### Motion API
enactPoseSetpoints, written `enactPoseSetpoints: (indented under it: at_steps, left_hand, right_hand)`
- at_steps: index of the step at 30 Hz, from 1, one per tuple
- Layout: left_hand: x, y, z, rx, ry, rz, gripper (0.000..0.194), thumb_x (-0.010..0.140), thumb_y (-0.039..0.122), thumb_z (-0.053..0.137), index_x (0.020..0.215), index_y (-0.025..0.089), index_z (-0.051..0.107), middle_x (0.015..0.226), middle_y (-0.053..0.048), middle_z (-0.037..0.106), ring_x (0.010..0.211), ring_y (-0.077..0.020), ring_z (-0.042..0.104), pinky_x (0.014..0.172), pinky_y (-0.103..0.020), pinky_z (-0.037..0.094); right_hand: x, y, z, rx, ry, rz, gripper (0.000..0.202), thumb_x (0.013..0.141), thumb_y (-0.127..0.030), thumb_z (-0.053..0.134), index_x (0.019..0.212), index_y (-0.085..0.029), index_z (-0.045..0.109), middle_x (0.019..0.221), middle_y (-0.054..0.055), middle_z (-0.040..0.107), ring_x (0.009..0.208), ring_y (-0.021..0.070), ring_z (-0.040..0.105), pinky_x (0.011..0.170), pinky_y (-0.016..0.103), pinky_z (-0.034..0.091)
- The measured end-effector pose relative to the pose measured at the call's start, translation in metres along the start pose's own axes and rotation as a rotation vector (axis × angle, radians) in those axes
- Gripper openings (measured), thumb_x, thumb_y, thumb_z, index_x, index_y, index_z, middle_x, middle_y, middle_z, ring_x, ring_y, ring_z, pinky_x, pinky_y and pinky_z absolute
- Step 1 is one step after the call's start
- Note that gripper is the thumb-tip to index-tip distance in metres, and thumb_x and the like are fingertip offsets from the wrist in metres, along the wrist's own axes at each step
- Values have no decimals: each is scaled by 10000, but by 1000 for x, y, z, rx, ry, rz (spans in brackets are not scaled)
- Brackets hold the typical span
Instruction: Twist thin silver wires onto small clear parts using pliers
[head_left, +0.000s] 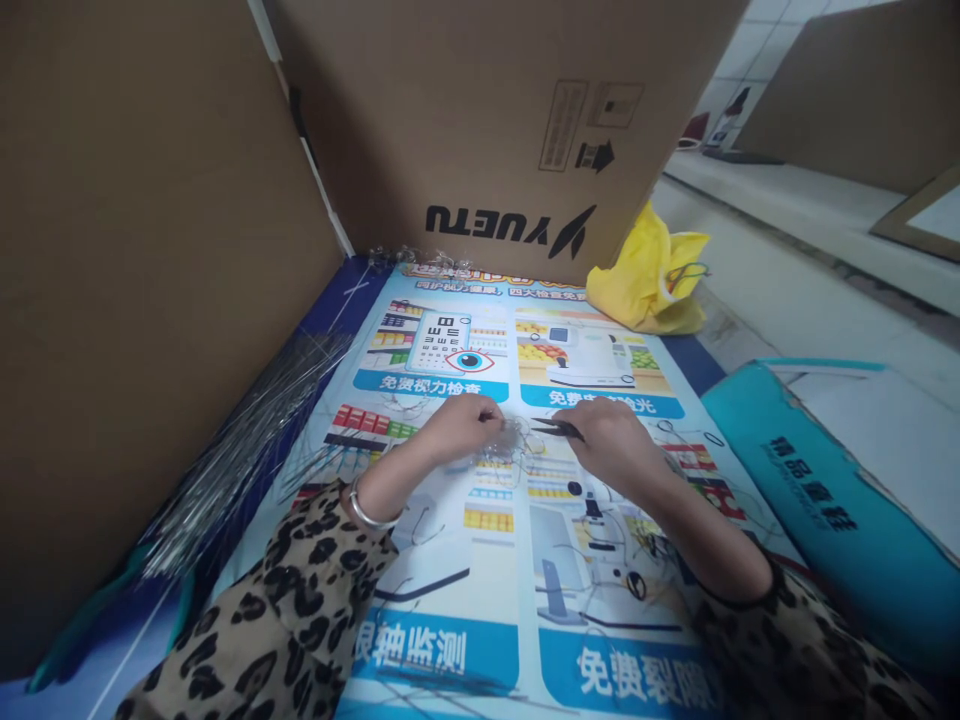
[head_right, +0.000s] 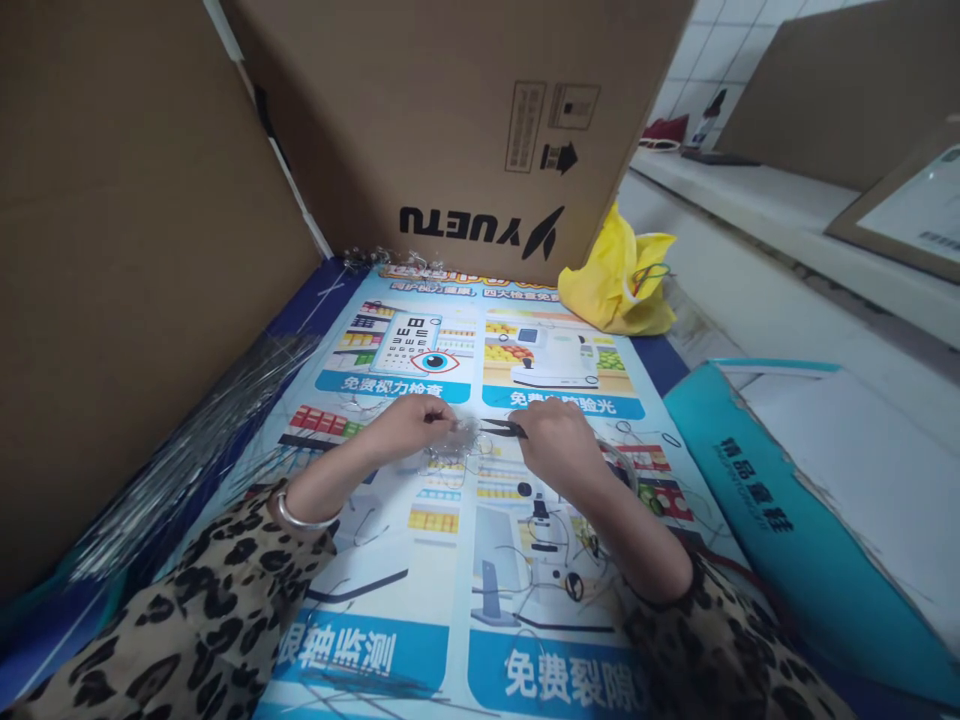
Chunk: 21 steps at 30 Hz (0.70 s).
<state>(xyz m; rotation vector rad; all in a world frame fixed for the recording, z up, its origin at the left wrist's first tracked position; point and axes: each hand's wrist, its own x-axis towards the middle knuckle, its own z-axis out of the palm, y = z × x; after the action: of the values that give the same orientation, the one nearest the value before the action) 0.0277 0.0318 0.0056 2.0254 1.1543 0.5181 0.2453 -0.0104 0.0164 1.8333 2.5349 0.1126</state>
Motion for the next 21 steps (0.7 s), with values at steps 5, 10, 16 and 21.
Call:
enactPoseSetpoints:
  at_steps: [5, 10, 16, 21]
  left_hand:
    - [-1, 2, 2, 44, 7, 15, 204, 705, 217, 459, 707, 176, 659, 697, 2, 634, 649, -130, 557, 575, -221, 379]
    - [-2, 5, 3, 117, 8, 23, 218, 698, 190, 449, 718, 173, 665, 716, -6, 643, 651, -133, 558, 578, -219, 383]
    - [-3, 9, 4, 216, 0, 52, 211, 704, 171, 425, 658, 177, 630, 682, -3, 628, 648, -137, 551, 566, -222, 365]
    - [-4, 11, 5, 278, 10, 29, 222, 724, 181, 426, 716, 193, 647, 749, -13, 654, 716, -157, 576, 622, -239, 393]
  right_hand:
    - [-1, -5, 3, -42, -16, -9, 293, 773, -175, 445, 958, -248, 660, 829, 33, 657, 811, 193, 532, 714, 297, 298]
    - [-3, -8, 6, -49, -9, 19, 293, 773, -191, 455, 985, -256, 647, 869, 23, 677, 806, 176, 563, 658, 272, 303]
    - [-3, -8, 7, -71, -4, 58, 213, 787, -241, 459, 881, -265, 649, 809, 5, 678, 734, 162, 576, 552, 261, 246]
    - [-5, -8, 4, -96, 12, 65, 243, 780, -219, 449, 905, -258, 654, 795, 23, 677, 713, 173, 573, 548, 270, 228]
